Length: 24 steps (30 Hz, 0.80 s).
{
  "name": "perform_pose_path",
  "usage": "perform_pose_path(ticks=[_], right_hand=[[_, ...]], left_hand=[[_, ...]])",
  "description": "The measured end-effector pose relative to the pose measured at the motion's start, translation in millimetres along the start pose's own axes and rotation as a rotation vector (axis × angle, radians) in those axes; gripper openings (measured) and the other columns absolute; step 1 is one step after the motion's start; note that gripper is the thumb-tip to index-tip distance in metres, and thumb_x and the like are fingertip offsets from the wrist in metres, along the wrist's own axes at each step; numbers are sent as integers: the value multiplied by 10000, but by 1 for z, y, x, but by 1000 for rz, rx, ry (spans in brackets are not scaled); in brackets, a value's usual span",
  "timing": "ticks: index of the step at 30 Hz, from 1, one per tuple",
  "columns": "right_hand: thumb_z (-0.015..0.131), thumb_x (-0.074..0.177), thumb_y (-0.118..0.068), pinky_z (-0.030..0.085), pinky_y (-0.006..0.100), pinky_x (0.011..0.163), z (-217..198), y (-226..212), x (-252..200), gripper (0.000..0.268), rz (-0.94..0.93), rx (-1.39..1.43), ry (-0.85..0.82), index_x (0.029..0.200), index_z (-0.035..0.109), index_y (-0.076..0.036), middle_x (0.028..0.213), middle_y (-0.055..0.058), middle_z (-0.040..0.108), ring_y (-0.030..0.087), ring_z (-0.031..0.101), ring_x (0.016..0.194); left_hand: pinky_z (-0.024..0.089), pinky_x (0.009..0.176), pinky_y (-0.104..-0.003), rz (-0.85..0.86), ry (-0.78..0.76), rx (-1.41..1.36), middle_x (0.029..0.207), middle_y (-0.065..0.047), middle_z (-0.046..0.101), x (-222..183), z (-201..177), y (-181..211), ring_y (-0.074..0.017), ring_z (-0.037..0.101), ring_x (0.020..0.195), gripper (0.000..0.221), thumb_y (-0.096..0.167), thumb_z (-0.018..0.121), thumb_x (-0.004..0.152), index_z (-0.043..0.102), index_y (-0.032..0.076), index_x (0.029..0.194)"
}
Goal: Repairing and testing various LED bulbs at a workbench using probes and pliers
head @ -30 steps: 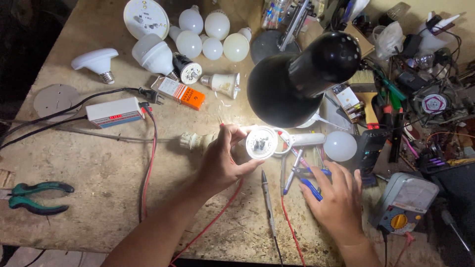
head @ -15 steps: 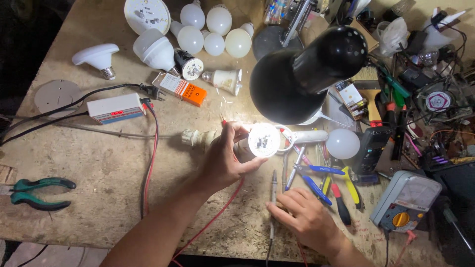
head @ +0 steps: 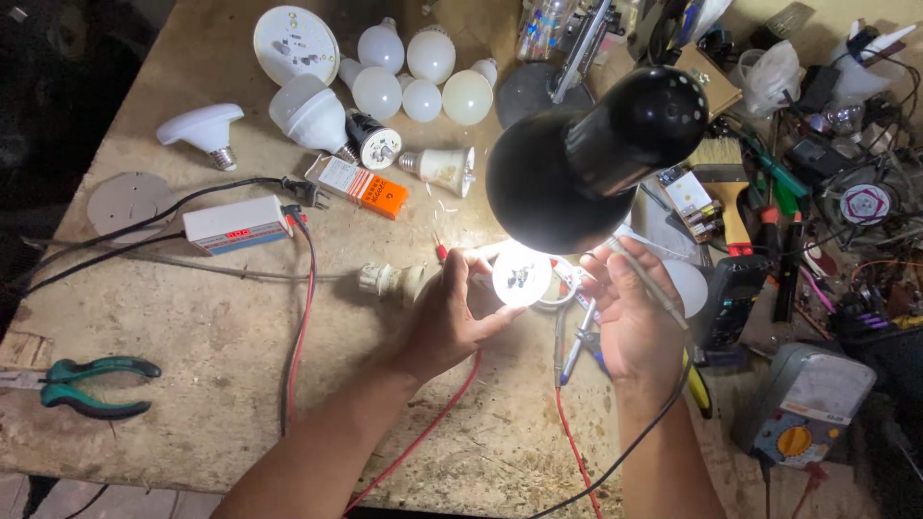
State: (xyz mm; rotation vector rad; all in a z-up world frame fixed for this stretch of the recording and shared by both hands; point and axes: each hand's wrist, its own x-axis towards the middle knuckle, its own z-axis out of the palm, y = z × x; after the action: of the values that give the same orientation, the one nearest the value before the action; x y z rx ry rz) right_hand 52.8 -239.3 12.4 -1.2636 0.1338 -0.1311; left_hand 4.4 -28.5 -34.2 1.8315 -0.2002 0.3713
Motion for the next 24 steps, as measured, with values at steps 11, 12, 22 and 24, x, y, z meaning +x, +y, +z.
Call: perform_pose_path(ticks=[11,12,22,24], right_hand=[[677,919,-139,644,518,891,0,32,-14,245,-102,-33,-62,1078,601,31,994,291,733,385,758,1007],[690,918,-100,647,553,883,0,34,-15,223,-151,-67,-52,1036,627,78,963,311,721,416,757,987],[713,902,-75,630,454,887,8,19,-24,174,-277,-282,-116,1028,693,44,888,248,754,285,764,871],[722,898,-71,632,457,896,13,12,-26,181,-287,-275,-122,1028,694,51,894,250,755,280,758,885]], left_hand=[[582,879,-505,74,46,-2,1137,-289,695,3,-1,10,-470,705,1067,543,230,907,779,464,60,1042],[582,874,-506,75,51,2,1146,-282,699,3,-1,11,-467,706,1064,539,239,905,783,464,59,1037],[597,866,-491,87,58,22,1143,-287,689,4,-1,16,-475,704,1035,537,225,911,776,463,57,1022],[593,882,-485,81,61,-7,1153,-284,689,4,0,14,-478,700,1053,537,214,911,775,458,55,1016]])
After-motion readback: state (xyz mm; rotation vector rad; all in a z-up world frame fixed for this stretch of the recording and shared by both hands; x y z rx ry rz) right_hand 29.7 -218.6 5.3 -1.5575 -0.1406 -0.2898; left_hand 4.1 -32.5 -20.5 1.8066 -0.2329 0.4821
